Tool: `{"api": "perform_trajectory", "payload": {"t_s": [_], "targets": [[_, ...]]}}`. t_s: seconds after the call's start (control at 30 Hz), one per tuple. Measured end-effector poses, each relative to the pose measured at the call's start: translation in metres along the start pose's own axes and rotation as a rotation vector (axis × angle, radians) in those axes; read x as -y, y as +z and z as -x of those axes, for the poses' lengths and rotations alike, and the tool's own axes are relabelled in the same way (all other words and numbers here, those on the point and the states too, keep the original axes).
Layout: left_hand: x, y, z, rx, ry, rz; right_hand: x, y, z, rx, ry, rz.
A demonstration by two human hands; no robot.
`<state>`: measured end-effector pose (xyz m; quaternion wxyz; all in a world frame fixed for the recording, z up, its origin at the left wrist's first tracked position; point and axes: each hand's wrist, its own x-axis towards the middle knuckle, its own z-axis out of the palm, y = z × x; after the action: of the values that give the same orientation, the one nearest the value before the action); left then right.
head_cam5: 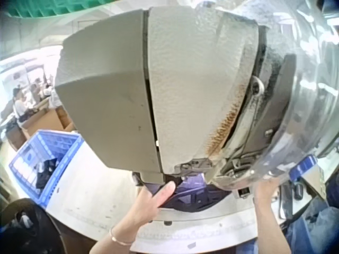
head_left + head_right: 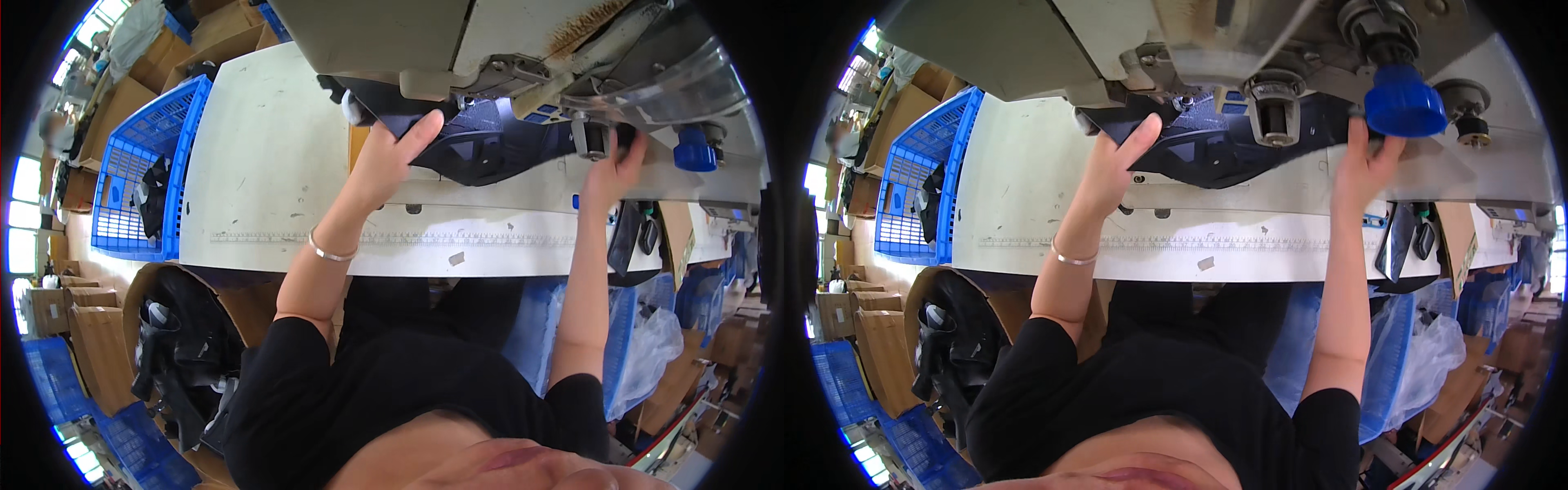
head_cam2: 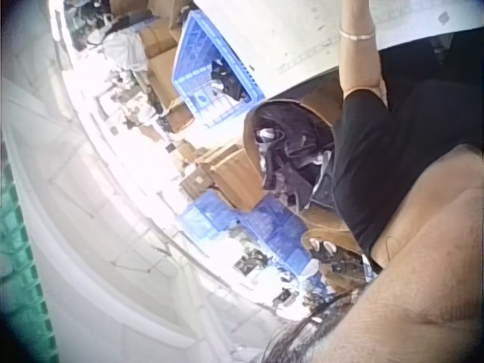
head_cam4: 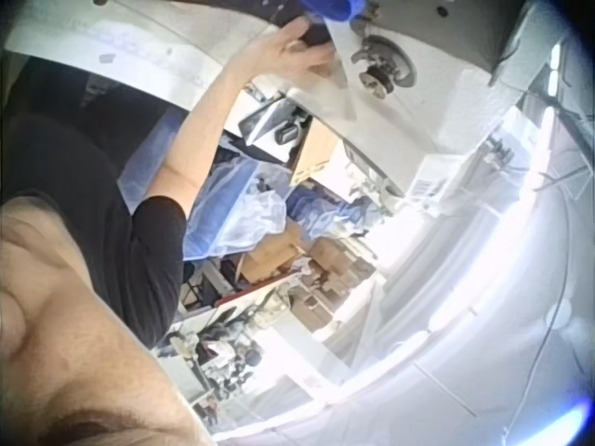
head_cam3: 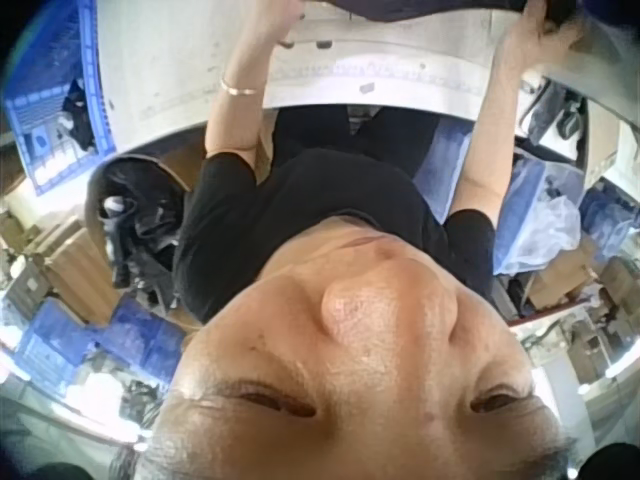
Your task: The person stitches leather boot uppers using an industrial sewing machine, then trims the excess material with snips.
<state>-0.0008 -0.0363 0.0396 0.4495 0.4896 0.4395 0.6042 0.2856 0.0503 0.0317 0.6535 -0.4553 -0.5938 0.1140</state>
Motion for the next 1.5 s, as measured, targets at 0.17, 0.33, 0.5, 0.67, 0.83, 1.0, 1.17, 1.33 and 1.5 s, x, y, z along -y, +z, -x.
{"api": "perform_trajectory", "payload": {"t_s": [0.17, 0.33, 0.5, 0.67, 0.83, 1.0, 1.17, 1.33, 1.5], "targets": [[-0.033, -0.014, 0.061, 0.012, 0.205, -0.664, -0.032, 0.039, -0.034, 0.026, 0.051, -0.124], [-0.045, -0.003, 0.069, 0.052, 0.645, -1.382, -0.036, 0.054, -0.045, 0.163, 0.12, -0.118], [-0.037, 0.027, 0.055, -0.006, 0.651, -1.492, -0.01, 0.052, -0.038, 0.333, 0.055, -0.023], [-0.015, 0.034, 0.038, -0.303, 0.841, -1.644, 0.029, -0.015, 0.001, 0.324, -0.38, 0.103], [-0.003, 0.035, 0.033, -0.404, 0.93, -1.594, 0.014, -0.184, -0.079, -0.558, -0.468, 0.461], [-0.002, 0.035, 0.031, -0.452, 1.003, -1.547, -0.066, -0.34, -0.231, -0.391, 0.04, 0.205], [-0.003, 0.029, 0.029, -0.447, 1.071, -1.519, -0.102, -0.384, -0.275, -0.273, 0.096, 0.326], [-0.006, 0.027, 0.03, -0.389, 1.085, -1.543, -0.101, -0.386, -0.288, -0.256, 0.095, 0.374], [-0.008, 0.027, 0.03, -0.374, 1.088, -1.54, -0.106, -0.396, -0.295, -0.264, 0.088, 0.392]]}}
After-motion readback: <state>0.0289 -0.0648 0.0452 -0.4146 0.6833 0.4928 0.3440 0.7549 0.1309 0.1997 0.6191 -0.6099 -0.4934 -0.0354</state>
